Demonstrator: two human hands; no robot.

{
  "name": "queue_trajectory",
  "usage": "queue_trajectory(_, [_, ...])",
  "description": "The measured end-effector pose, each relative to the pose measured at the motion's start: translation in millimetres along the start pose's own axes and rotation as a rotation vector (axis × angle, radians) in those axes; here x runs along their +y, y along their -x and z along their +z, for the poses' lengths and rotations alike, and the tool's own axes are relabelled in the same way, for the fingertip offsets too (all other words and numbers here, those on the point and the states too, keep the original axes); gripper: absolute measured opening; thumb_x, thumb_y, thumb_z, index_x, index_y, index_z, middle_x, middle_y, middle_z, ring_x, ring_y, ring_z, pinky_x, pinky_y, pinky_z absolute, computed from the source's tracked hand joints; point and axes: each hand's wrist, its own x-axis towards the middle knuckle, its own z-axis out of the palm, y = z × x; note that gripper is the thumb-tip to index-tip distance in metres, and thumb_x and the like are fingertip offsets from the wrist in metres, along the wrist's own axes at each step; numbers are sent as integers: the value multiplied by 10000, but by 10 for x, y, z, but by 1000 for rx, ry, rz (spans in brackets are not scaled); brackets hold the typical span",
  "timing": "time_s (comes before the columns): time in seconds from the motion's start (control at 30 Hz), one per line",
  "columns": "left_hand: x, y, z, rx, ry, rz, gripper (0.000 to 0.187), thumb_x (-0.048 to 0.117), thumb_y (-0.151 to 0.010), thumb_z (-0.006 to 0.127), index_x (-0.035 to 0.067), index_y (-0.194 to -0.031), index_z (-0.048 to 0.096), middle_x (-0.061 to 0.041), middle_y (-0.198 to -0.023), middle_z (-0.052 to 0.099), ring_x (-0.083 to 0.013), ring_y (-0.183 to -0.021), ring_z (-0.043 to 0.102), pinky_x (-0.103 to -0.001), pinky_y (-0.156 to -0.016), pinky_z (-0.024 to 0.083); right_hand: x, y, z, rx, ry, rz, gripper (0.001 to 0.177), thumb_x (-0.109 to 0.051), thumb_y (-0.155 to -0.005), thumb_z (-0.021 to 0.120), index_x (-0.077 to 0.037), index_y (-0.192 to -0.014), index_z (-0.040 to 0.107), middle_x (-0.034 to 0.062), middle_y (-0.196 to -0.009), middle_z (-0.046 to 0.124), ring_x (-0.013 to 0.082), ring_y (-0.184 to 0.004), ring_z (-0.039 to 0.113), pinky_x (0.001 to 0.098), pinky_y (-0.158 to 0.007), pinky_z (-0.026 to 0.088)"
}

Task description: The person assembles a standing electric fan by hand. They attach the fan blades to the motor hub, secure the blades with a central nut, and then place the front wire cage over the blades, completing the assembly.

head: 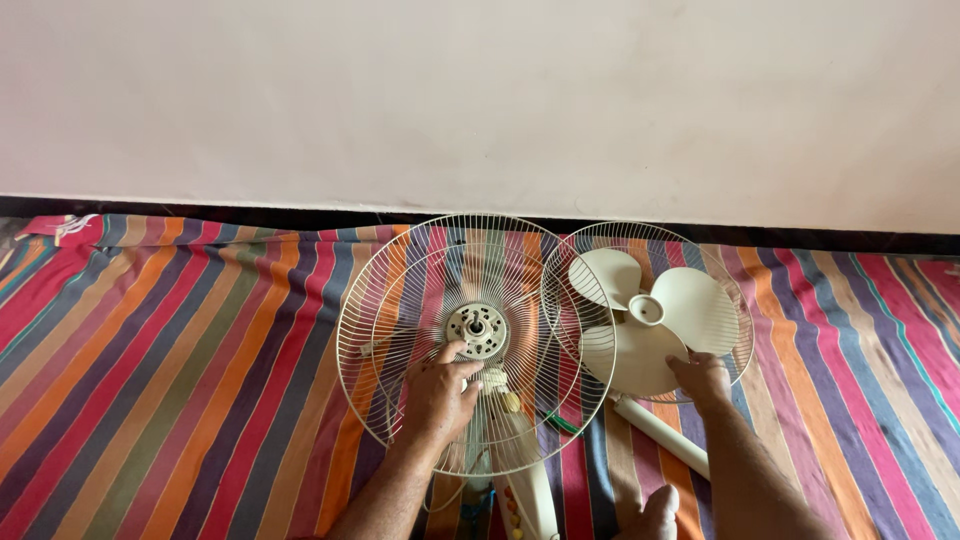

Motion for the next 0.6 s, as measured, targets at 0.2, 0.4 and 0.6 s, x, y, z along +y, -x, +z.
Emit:
queue_trajectory(0.2, [26,-1,-30,-44,0,-32,313,226,-858,816,155,-1159,769,-55,-1429,616,-149,-843,744,-465,-1093,374,-18,-8,74,44,-656,35,257,-135,-934,695,60,-1093,745,106,-802,689,148,-558,598,292,-459,468])
queue_trajectory(0.4, [-14,-14,12,17,-19,34,317,206,-840,833,137,-1145,778,-101,-1440,602,-116,-777,737,-492,-1107,348,-216,-22,-224,293,-838,-35,239,-108,-1016,607,52,-1154,720,87,-828,679,127,-575,570,290,-448,437])
queue_trajectory(0.6, [-44,-45,96,-36,-8,-19,313,189,-848,825,130,-1150,768,-109,-1471,571,-127,-764,737,-476,-1120,342,-860,445,-876,228,-1089,-80,232,-114,-1045,577,34,-1192,680,105,-1028,724,162,-818,732,315,-670,646])
